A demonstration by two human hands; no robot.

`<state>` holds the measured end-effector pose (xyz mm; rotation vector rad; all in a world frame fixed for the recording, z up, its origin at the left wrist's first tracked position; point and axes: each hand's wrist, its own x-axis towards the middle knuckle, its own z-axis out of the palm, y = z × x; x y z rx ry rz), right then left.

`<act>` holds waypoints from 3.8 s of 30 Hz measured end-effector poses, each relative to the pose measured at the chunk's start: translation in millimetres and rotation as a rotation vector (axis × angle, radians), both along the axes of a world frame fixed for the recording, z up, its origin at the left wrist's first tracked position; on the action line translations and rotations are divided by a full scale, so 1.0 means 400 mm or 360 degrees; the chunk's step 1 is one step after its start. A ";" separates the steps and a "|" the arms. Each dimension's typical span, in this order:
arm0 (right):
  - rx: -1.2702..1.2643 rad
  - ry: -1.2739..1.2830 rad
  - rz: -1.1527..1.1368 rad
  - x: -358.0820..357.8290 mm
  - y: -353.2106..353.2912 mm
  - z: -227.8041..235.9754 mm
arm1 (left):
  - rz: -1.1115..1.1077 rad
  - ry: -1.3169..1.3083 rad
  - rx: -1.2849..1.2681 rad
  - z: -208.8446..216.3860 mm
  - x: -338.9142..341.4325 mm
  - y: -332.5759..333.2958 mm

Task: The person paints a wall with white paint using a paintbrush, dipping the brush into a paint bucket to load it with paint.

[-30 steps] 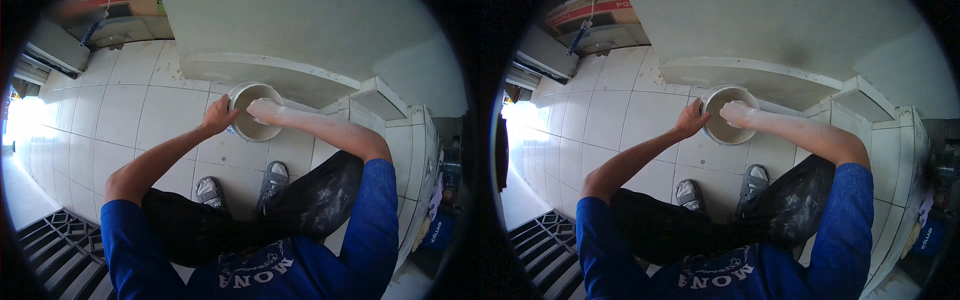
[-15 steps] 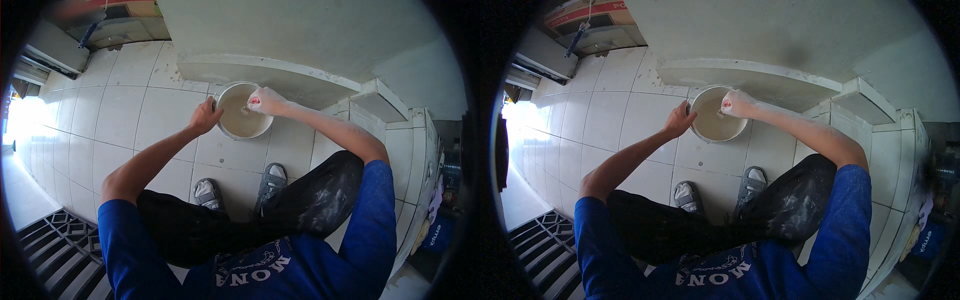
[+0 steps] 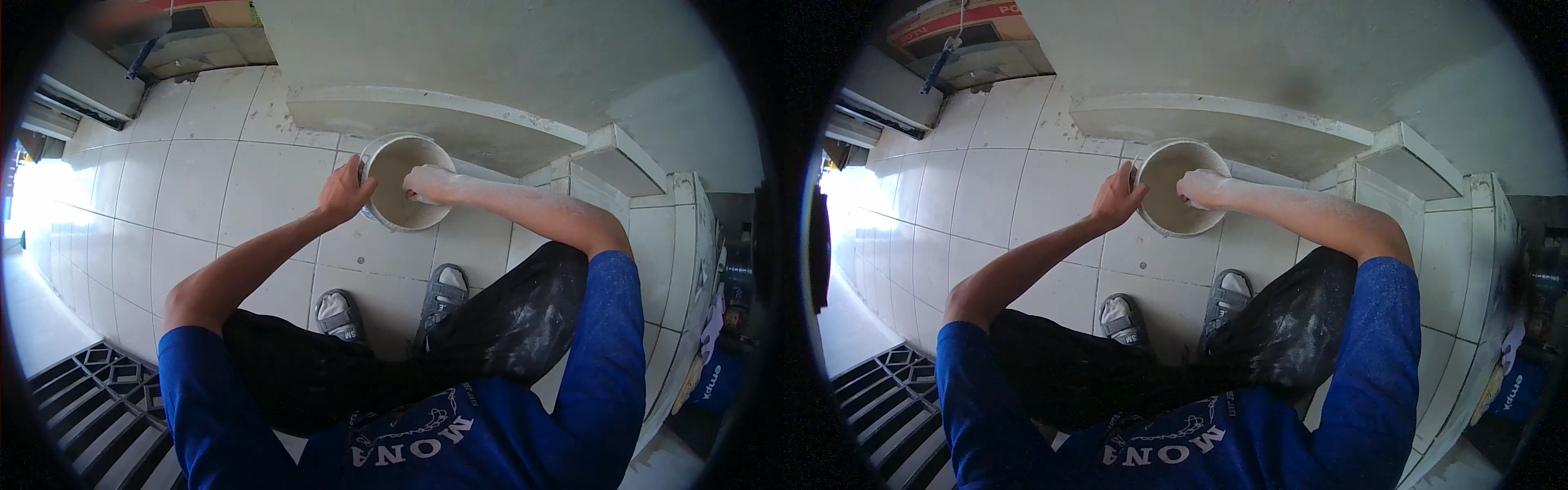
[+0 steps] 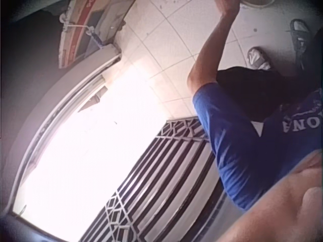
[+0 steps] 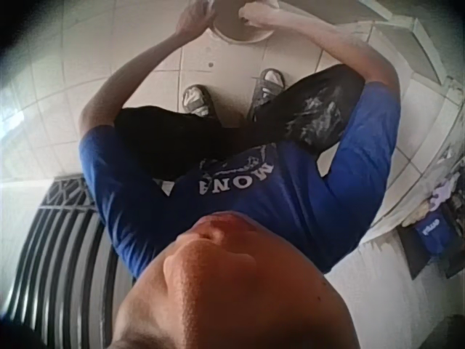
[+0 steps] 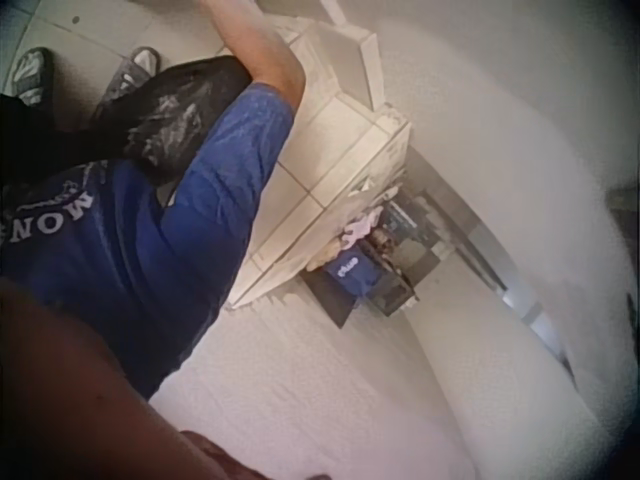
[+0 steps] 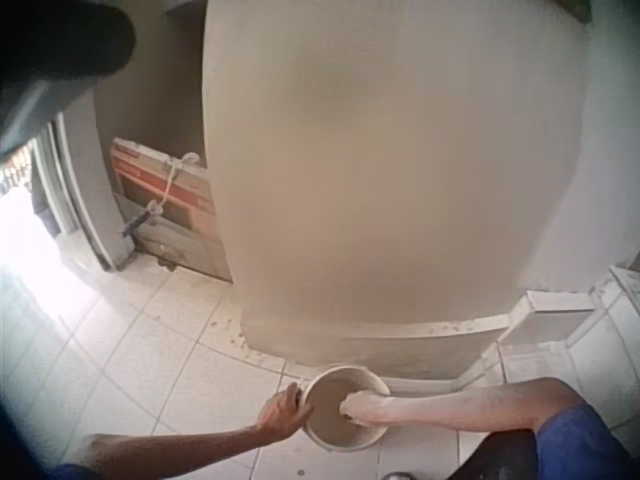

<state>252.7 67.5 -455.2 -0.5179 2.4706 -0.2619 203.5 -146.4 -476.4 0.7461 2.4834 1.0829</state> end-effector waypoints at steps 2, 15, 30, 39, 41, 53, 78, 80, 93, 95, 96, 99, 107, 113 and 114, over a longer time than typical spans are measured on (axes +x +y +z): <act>-0.0014 0.0006 -0.0050 0.003 -0.002 0.007 | -0.0001 -0.0010 -0.0003 0.003 -0.002 -0.005; -0.0523 0.0005 -0.0570 -0.066 0.070 0.131 | 0.0078 -0.0038 -0.0124 0.003 -0.014 -0.028; -0.1929 -0.0685 -0.1799 -0.074 0.243 0.089 | 0.0131 -0.0129 -0.0122 -0.050 -0.066 -0.038; -0.1850 -0.0626 -0.1715 -0.039 0.276 0.040 | 0.0202 -0.0034 -0.0041 -0.087 -0.064 -0.042; -0.1678 -0.0600 -0.1704 -0.024 0.286 0.034 | 0.0216 -0.0063 -0.0064 -0.080 -0.063 -0.035; -0.2071 -0.0325 -0.1647 0.007 0.279 0.207 | -0.0200 -0.0722 -0.0066 -0.043 -0.190 -0.058; -0.0131 0.2470 -0.0165 0.073 0.156 0.542 | -0.0648 -0.0349 -0.0674 -0.001 -0.203 -0.100; -0.0084 0.2375 -0.0147 0.065 0.155 0.514 | -0.0655 -0.0342 -0.0651 -0.003 -0.202 -0.102; -0.0052 0.1807 -0.0214 0.055 0.149 0.387 | -0.0692 -0.0348 -0.0745 0.001 -0.199 -0.112; 0.0002 0.1815 -0.0259 0.056 0.157 0.407 | -0.0688 -0.0349 -0.0777 -0.009 -0.201 -0.110; -0.0023 0.1951 -0.0297 0.055 0.153 0.433 | -0.0684 -0.0354 -0.0780 -0.013 -0.204 -0.112; -0.0118 0.2214 -0.0379 0.068 0.152 0.491 | -0.0689 -0.0450 -0.0819 -0.025 -0.209 -0.115; 0.0037 0.2712 -0.0236 0.062 0.194 0.501 | -0.0756 -0.0416 -0.0828 -0.047 -0.210 -0.110; 0.0099 0.2001 -0.0244 0.057 0.154 0.411 | -0.0777 -0.0356 -0.0873 -0.062 -0.218 -0.118; 0.0065 0.1923 -0.0221 0.054 0.144 0.402 | -0.0773 -0.0346 -0.0871 -0.067 -0.219 -0.118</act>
